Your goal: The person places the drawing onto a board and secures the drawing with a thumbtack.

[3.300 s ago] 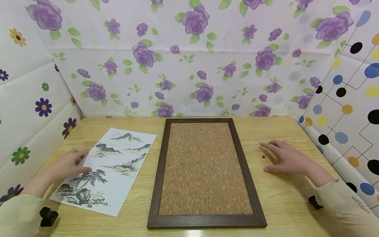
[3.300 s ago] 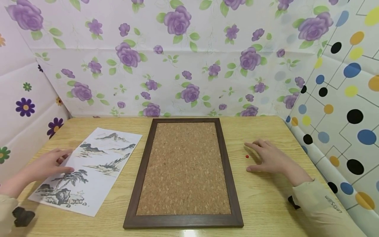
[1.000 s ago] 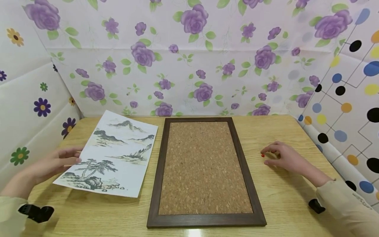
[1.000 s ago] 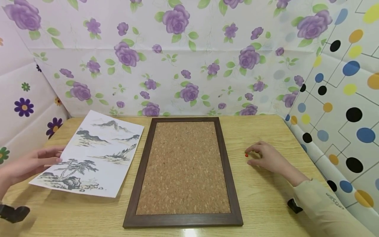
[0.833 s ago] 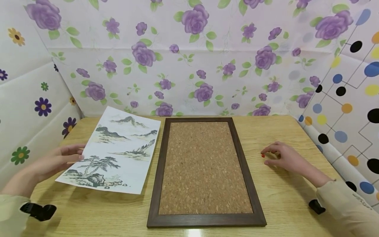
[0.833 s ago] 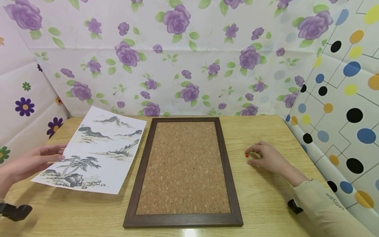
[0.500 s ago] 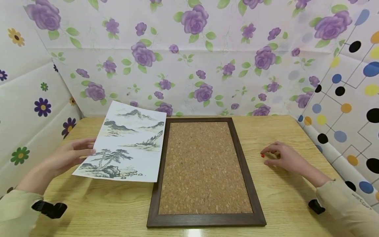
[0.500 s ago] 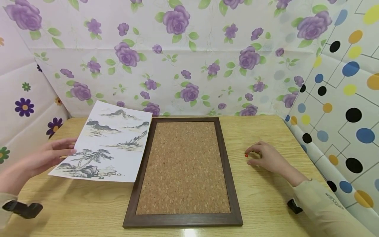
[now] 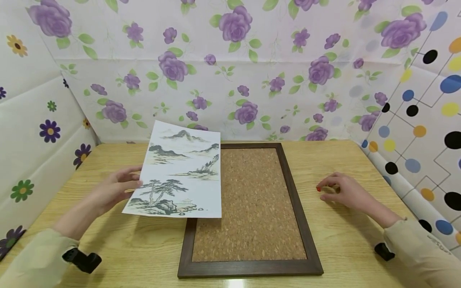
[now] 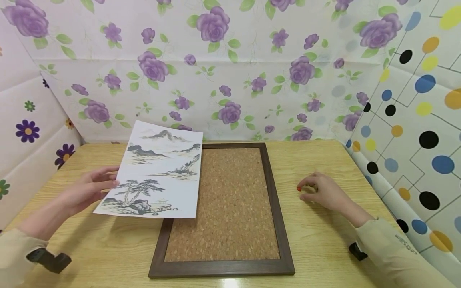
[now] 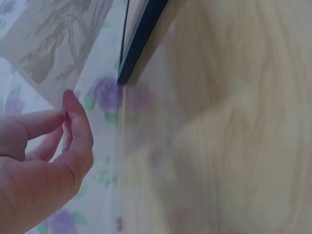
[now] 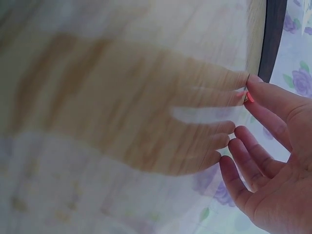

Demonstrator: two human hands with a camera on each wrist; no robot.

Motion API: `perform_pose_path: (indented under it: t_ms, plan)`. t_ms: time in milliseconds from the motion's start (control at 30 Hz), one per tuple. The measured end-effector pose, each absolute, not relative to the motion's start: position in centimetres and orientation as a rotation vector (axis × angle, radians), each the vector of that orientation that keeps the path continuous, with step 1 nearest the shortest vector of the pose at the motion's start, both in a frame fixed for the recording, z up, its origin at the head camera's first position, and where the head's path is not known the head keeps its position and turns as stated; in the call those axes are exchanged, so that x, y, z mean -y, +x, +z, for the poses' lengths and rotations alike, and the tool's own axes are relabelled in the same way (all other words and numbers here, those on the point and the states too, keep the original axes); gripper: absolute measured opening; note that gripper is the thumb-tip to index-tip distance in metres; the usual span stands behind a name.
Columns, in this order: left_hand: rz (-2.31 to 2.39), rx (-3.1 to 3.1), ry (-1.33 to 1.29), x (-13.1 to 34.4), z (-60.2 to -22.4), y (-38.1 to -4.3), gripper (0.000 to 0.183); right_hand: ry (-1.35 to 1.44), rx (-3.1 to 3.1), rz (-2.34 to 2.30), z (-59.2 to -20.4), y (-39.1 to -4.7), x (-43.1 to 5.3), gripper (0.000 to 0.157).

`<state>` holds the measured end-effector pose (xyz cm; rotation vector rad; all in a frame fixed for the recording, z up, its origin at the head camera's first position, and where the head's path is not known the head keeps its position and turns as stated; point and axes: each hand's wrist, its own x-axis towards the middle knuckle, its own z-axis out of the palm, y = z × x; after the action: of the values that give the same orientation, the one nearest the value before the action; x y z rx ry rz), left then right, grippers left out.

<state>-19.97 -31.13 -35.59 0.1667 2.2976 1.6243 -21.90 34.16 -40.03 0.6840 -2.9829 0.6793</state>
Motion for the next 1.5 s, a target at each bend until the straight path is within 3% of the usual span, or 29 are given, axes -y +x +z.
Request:
perform_pose_path:
  t_ms: [433, 1500]
  plan:
    - [1.739, -2.232, 0.120, 25.8, -36.8, -19.3, 0.068, 0.670, 2.984, 0.660, -40.1, -22.1, -34.1, 0.019]
    - [1.822, -2.143, 0.090, 18.5, -37.7, -18.4, 0.066, 0.654, 2.957, 0.596, -40.3, -22.5, -33.8, 0.015]
